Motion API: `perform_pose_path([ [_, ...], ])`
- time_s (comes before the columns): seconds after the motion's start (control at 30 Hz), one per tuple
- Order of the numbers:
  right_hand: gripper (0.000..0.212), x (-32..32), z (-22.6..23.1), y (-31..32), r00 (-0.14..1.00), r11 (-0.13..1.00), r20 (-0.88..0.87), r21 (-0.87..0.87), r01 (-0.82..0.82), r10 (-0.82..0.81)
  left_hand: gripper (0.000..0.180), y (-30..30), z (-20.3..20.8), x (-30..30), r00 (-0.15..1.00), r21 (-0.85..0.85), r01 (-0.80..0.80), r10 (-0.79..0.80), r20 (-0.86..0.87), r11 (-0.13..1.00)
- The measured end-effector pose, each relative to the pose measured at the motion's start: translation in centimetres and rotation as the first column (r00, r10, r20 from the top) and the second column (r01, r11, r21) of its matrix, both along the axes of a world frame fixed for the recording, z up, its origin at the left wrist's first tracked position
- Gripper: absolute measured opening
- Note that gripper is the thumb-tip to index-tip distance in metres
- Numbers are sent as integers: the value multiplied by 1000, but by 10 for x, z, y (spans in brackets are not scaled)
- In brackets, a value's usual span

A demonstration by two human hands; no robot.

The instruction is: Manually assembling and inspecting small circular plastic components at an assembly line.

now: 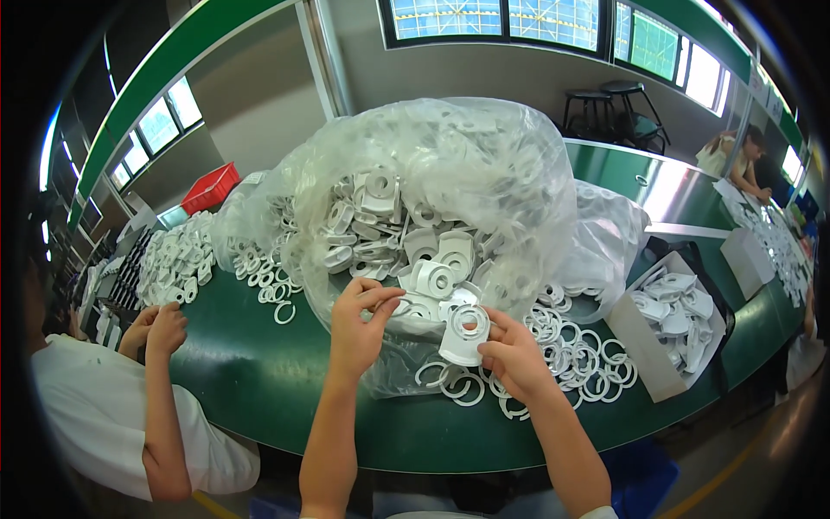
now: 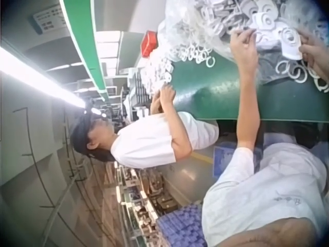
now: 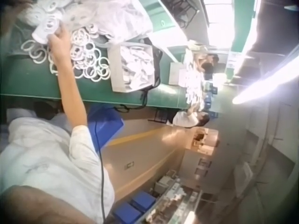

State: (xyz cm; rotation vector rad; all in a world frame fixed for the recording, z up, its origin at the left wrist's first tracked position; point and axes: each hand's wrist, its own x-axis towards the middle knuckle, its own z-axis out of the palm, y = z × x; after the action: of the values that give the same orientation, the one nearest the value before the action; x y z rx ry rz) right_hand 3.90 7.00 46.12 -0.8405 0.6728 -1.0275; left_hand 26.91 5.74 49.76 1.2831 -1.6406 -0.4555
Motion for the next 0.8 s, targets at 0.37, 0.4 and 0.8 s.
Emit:
perform_pose_path([
  [0.37, 66, 8, -8, -1, 988, 993, -129, -85, 78, -89, 11, -2, -16, -17, 801, 122, 264, -146, -581, 957],
  [0.4, 66, 8, -6, -1, 987, 994, -132, -81, 77, -87, 11, -1, -17, -19, 783, 170, 278, -121, -610, 945],
  [0.8, 61, 4, -2, 1, 974, 995, -226, -104, -8, -16, 15, 9, -23, -43, 728, 338, 468, -140, -671, 817],
])
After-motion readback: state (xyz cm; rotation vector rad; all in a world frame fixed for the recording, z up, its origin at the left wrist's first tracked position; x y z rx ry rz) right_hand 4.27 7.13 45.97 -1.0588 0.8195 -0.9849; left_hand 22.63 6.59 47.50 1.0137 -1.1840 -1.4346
